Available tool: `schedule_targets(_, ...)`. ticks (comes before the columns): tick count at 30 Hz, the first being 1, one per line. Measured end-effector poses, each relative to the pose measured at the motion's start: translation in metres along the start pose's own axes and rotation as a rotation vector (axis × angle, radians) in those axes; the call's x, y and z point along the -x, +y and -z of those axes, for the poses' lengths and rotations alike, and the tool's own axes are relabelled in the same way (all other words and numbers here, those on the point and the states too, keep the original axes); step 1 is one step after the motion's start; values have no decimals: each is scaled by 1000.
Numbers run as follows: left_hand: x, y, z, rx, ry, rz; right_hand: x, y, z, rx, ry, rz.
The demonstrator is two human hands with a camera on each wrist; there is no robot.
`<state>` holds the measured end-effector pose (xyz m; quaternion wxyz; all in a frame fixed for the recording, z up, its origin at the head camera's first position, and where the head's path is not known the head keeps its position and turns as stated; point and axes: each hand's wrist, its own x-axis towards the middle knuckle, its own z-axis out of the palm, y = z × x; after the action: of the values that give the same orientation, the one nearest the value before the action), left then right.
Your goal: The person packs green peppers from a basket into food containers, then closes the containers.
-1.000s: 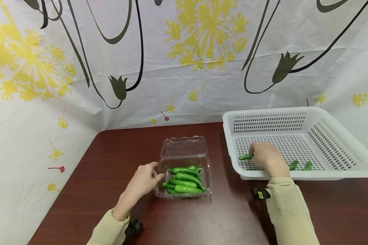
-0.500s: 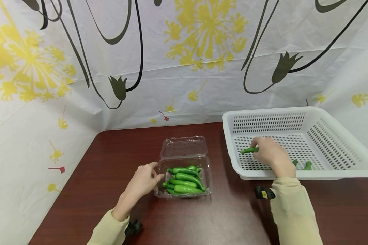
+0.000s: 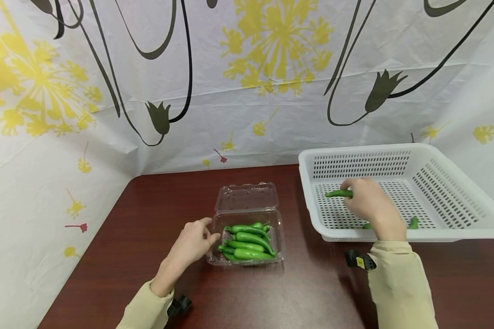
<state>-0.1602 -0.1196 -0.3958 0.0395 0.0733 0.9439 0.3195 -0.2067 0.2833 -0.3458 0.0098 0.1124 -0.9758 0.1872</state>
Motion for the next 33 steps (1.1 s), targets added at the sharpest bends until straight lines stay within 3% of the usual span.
schedule_targets(9, 0, -1, 0, 0, -3, 7, 3, -11, 6, 54, 72, 39)
schedule_targets(33, 0, 0, -1, -5, 7, 3, 10, -34, 13, 5, 220, 120)
